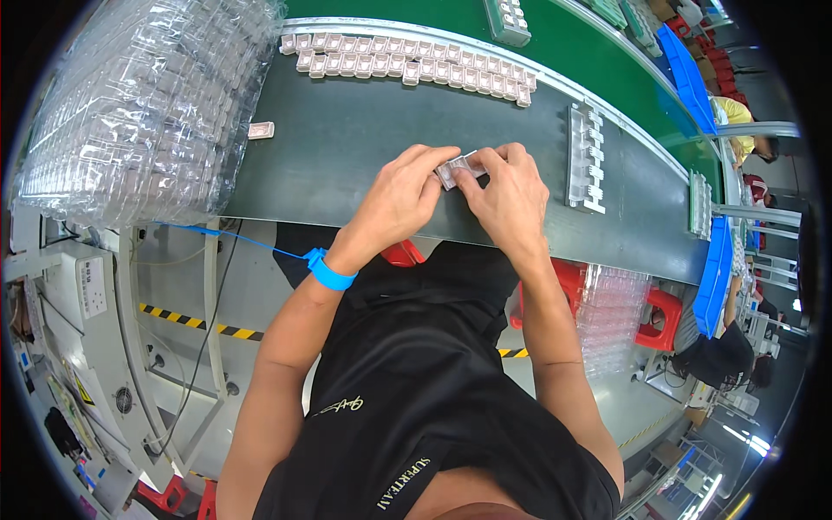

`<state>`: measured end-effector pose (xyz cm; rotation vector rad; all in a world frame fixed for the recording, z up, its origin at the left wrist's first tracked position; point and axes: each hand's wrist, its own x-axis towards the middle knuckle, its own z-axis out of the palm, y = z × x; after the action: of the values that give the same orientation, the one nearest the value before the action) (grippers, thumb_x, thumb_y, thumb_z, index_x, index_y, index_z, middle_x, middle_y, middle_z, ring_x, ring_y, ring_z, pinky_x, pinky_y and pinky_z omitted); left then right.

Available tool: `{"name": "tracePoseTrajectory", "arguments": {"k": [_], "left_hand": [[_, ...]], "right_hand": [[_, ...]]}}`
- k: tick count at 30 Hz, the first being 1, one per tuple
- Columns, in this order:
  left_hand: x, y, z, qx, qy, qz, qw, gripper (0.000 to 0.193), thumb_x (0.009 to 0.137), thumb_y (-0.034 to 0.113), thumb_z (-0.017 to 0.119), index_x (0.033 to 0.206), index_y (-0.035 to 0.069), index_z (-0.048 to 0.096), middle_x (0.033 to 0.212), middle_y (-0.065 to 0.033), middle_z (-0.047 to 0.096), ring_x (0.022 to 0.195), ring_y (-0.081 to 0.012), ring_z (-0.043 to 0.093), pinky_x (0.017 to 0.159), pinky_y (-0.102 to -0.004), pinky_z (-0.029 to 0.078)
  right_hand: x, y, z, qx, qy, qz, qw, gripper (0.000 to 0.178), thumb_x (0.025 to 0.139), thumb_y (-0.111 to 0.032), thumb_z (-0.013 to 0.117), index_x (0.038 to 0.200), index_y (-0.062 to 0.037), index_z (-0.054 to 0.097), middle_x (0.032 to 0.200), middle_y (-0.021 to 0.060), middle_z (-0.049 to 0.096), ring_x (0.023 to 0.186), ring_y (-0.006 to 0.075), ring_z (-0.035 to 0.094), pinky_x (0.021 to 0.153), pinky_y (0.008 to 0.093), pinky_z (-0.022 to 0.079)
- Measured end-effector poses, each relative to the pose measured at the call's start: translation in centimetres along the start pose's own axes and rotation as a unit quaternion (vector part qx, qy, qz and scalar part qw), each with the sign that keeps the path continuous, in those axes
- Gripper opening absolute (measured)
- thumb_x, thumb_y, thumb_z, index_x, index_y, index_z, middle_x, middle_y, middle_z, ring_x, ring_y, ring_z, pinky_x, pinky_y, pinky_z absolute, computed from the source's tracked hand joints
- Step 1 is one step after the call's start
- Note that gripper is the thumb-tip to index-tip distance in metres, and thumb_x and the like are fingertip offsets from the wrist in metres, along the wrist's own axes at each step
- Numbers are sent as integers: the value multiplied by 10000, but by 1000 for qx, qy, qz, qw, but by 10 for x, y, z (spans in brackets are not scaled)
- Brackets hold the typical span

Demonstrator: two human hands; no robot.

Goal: Assembling small electronic components into plastic trays on a factory production line.

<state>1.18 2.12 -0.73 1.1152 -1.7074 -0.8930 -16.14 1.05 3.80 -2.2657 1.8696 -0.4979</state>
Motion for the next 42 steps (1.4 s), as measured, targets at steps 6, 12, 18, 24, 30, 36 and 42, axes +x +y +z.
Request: {"name": "tracePoseTrajectory", "arguments": {"k": [6, 12, 18, 24, 30, 36, 42], "left_hand": [[-7, 2, -2, -28, 29, 27, 999, 433, 845, -103, 508, 1244, -2, 639, 1079, -192, 649, 868, -321, 689, 767, -394, 583], [-8, -8, 14, -84, 49, 58, 994, 416, 848, -78, 514, 1241, -10, 632, 1127, -208, 628, 979, -381, 652, 849, -426, 551], [-15, -17, -6, -45, 120, 85, 988, 376, 873, -78, 494, 1211, -10, 643, 1120, -186, 623, 939, -353, 659, 823, -400, 554], [-14, -25, -24, -112, 150, 19, 982, 328, 868, -54, 489, 1149, -14, 654, 1060, -187, 635, 901, -352, 671, 811, -421, 553], [-9, -26, -28, -236, 160, -39, 958, 307, 889, -50, 472, 1130, -18, 660, 973, -144, 640, 730, -215, 684, 698, -350, 558], [-12, -32, -25, -235, 168, -17, 957, 259, 898, -21, 512, 1095, 0, 679, 950, -127, 644, 737, -214, 663, 701, -342, 545], [-15, -32, -22, -220, 196, 6, 955, 239, 893, -4, 532, 1081, -1, 680, 921, -140, 655, 821, -266, 659, 741, -369, 536]], "right_hand": [[6, -5, 0, -55, -7, -51, 997, 231, 851, -302, 727, 919, -81, 738, 945, 136, 629, 972, 349, 636, 789, 464, 546], [8, 2, -13, -100, -37, -71, 992, 224, 812, -266, 732, 891, -58, 704, 926, 126, 618, 945, 343, 631, 773, 471, 527], [25, -3, -13, -107, -105, -53, 987, 250, 797, -260, 725, 873, -26, 677, 930, 148, 613, 959, 346, 622, 813, 468, 514], [49, -15, -26, -31, -129, -40, 990, 266, 776, -254, 724, 840, 3, 697, 876, 166, 654, 873, 353, 655, 788, 442, 517], [99, -95, -85, 128, -106, -133, 977, 241, 787, -170, 720, 854, 56, 666, 761, 95, 621, 750, 168, 578, 712, 319, 480], [121, -268, -128, 140, -81, -405, 900, 356, 778, -318, 687, 867, 25, 717, 786, 138, 680, 741, 244, 651, 710, 344, 510], [121, -361, -111, 24, -110, -460, 881, 413, 804, -352, 685, 893, 49, 730, 736, 114, 684, 673, 182, 635, 646, 343, 504]]}}
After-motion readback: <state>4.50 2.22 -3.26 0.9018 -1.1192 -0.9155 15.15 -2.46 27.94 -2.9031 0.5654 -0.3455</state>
